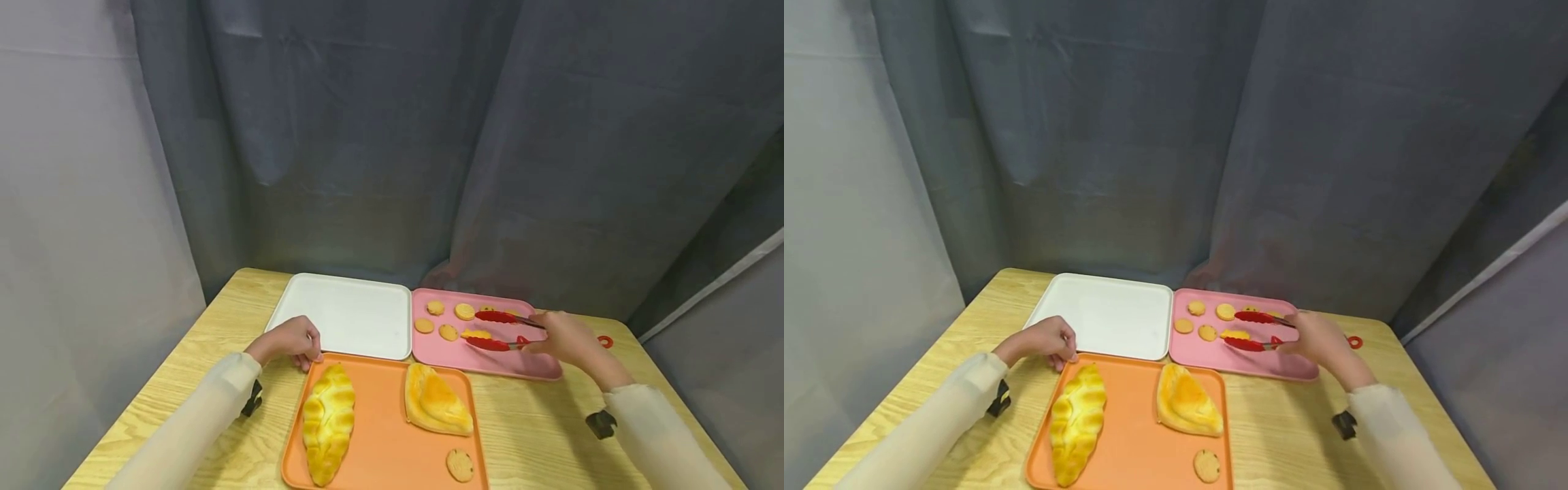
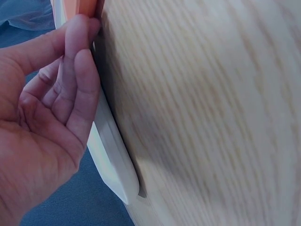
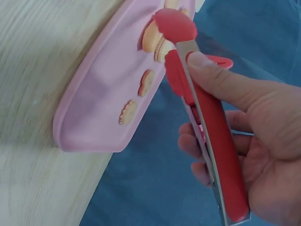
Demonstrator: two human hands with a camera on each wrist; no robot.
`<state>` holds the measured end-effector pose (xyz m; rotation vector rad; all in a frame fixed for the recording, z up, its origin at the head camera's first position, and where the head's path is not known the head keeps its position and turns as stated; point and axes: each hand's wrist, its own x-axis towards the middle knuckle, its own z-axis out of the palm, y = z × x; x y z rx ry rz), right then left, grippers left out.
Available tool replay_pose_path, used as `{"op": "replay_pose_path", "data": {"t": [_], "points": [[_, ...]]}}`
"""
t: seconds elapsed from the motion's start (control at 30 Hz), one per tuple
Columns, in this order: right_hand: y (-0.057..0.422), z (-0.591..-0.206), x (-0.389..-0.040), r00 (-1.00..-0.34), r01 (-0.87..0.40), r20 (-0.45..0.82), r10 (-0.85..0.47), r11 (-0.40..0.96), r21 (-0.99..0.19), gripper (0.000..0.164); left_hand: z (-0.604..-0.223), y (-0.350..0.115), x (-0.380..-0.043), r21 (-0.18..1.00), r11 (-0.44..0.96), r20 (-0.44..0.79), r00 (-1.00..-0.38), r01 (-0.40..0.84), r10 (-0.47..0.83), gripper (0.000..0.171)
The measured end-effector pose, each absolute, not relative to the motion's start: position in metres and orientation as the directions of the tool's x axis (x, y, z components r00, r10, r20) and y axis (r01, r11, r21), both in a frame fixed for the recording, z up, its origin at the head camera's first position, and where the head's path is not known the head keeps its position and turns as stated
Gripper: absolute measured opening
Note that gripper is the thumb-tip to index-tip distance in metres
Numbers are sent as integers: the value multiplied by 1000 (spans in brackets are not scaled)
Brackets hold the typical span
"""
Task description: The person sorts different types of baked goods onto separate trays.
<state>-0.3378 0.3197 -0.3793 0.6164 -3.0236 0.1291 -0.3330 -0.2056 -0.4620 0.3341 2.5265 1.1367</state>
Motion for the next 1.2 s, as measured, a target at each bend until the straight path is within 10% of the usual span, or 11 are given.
{"op": "replay_pose_path", "data": {"t": [0.5,0.97,1.2], "points": [[325,-349,-291,-768,-536,-5,-641,646,-544,63,-461,-206,-332,744,666,-234,-911,57,339,13],[302,-360,-263,-561,-632,-84,-824,491,-599,54,-461,-206,-334,750,659,-235,-912,51,337,10],[299,-370,-258,-574,-610,-141,-806,537,-583,52,-463,-206,-334,749,660,-235,-912,49,335,12]]}}
